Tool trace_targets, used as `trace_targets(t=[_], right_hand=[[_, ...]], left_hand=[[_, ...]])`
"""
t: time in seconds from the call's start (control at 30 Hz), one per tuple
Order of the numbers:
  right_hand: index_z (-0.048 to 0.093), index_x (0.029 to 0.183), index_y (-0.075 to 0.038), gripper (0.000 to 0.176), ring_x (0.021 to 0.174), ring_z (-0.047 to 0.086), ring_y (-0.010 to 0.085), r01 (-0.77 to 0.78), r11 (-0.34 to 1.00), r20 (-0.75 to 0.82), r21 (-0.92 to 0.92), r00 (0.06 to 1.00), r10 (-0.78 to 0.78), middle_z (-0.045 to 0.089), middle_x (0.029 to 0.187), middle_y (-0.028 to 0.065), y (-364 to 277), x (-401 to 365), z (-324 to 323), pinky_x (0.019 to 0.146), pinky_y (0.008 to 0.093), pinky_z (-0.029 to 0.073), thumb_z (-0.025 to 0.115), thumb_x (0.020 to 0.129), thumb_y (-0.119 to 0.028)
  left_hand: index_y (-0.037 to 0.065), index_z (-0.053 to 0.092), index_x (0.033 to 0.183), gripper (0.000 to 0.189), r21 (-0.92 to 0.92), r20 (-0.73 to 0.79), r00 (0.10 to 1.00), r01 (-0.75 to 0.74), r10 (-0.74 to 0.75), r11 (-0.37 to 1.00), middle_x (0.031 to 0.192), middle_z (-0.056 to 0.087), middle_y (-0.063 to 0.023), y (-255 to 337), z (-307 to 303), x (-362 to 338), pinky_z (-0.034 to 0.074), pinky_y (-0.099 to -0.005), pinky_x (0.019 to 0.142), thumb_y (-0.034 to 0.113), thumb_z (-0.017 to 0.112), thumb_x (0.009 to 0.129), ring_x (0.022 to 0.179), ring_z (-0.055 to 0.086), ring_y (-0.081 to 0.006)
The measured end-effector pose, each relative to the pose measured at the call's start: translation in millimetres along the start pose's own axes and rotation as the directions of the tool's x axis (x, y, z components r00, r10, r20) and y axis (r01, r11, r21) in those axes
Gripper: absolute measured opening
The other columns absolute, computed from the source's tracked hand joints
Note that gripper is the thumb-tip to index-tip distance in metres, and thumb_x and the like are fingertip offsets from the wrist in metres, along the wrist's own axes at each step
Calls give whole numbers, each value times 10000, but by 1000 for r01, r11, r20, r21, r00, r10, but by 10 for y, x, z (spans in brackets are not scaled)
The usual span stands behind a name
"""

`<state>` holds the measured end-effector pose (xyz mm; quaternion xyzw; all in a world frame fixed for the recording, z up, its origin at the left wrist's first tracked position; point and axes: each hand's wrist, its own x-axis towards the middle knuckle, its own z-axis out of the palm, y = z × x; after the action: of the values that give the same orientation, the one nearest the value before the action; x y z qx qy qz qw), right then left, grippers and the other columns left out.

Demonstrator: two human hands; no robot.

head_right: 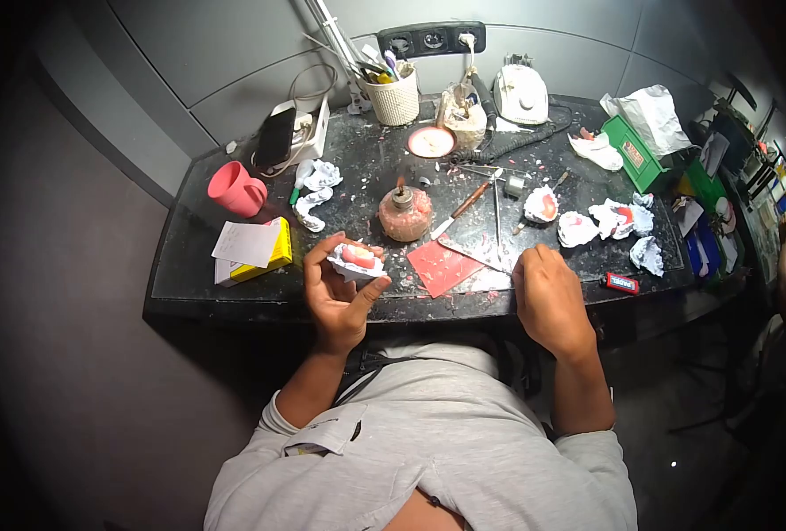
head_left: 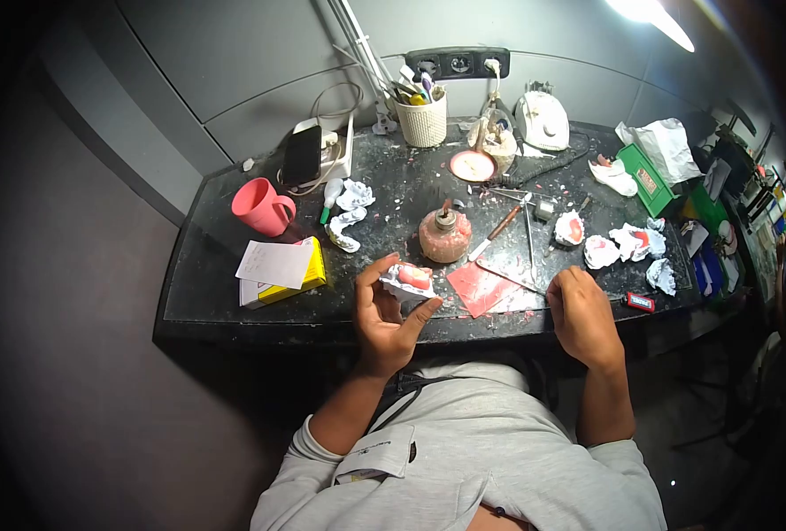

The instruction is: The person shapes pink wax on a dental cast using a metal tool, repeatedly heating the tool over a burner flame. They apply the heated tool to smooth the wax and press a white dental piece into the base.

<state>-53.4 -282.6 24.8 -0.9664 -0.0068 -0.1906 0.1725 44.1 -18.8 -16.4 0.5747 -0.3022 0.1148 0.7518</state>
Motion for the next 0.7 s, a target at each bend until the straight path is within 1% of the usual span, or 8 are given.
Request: trace_targets(t=[0.23,0.3,0.4,0.5,0.57,0.6,0.63,0.7], right_hand=[[521,913,5,136,840,574,385,-40,998,27,51,999,39,566,846,170,1,0,-1,727,479,453,587,810,65],[545,922,-14,174,847,574,373,-114,978,62,172,993,104,565,845,158,-85,-4,-56,729,468,452,573,790,97],[571,911,-23,183,855,575,362,0,994,53,106,999,-6,567,844,147,-105,-31,-69,726,449,452,580,781,106],[573,877,-5,158,849,563,359,-3,991,65,130,998,-6,550,827,146,-89,6,-122,729,417,452,581,775,116],[573,882,0,148,820,569,325,-45,972,56,230,998,33,546,818,137,-51,28,-102,719,390,453,582,788,114],[572,887,4,138,791,574,290,-86,941,50,326,996,74,542,809,127,-28,36,-97,709,363,454,584,801,111],[572,887,4,138,791,574,290,-86,942,52,326,996,73,542,809,127,-8,39,-101,709,363,454,584,801,111],[574,900,6,101,739,564,187,-136,805,91,577,991,102,545,802,93,42,37,-90,695,305,455,591,841,87]], left_hand=[[19,402,1342,687,29,28,999,28,-28,999,1148,575,-120,5,-12,4,480,-361,983,-72,776,774,1080,605,-209],[16,404,1338,682,9,26,999,23,-23,1000,1147,574,-120,2,-11,-4,479,-360,983,-73,774,772,1084,602,-207],[11,407,1343,685,70,59,998,7,-11,998,1154,564,-123,-2,-48,5,492,-351,963,-82,762,764,1088,594,-199],[-14,388,1398,662,-70,106,991,91,-84,993,1262,542,-181,32,-65,71,517,-361,938,-21,691,809,1100,607,-245],[-45,341,1455,680,-478,161,948,317,-273,819,1376,477,-259,49,-125,176,541,-390,918,51,604,836,1115,614,-320],[-59,287,1492,744,-541,207,917,398,-341,741,1444,403,-324,19,-208,203,543,-432,921,161,571,840,1121,608,-397],[-65,264,1500,780,-643,226,888,444,-400,624,1440,382,-363,48,-211,221,537,-458,924,235,577,852,1111,603,-420],[-60,227,1518,818,-791,336,864,475,-375,386,1455,350,-385,52,-248,241,525,-471,937,274,564,853,1118,595,-435]])
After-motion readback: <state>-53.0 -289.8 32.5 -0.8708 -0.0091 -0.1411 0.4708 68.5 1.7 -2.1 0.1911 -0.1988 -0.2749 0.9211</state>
